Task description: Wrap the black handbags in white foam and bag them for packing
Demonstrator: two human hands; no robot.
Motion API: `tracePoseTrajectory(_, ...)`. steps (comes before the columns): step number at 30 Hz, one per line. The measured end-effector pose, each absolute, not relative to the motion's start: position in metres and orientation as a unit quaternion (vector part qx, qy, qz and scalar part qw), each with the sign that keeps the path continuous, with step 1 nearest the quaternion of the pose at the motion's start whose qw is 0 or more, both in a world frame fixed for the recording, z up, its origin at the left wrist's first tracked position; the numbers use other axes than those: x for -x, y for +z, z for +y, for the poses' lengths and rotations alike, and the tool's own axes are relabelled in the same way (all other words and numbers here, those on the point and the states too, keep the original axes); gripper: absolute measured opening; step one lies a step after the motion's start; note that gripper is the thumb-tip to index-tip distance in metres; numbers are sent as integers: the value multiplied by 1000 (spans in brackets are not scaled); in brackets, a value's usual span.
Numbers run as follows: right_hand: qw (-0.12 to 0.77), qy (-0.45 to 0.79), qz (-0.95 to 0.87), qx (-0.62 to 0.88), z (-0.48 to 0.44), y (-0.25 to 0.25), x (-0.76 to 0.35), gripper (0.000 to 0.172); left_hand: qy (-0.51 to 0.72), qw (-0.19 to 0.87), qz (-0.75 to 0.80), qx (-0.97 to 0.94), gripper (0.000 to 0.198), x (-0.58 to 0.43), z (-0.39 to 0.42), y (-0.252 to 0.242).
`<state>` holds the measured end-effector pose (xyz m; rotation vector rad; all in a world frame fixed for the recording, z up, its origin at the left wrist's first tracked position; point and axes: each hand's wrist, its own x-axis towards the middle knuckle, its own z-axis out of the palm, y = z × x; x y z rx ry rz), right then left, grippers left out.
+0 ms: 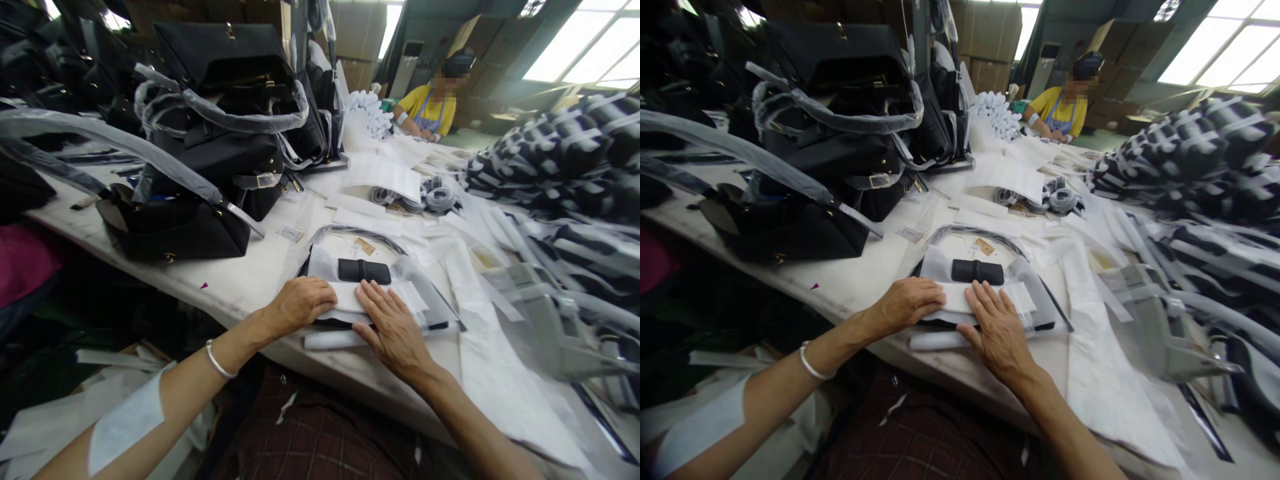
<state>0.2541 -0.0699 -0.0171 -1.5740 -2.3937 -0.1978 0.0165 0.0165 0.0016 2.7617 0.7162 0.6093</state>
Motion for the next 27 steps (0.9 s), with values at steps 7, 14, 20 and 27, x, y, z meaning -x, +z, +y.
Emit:
tracePoseTrajectory(7,118,-78,-844,517,-76,-15,-253,80,194,113,201,-954,25,-5,10,9)
tracePoseTrajectory(14,168,-94,-800,568,-75,-22,-236,69,166,170,180,-955,36,0,18,19)
tracePoseTrajectory(20,204,-97,-758,612,-74,-23,-219,63,214,131,190,-949,26,-5,9,3)
tracePoseTrajectory(27,163,-67,-775,607,-75,-14,-225,70,263,-15,231,-937,49,-14,-13,-26)
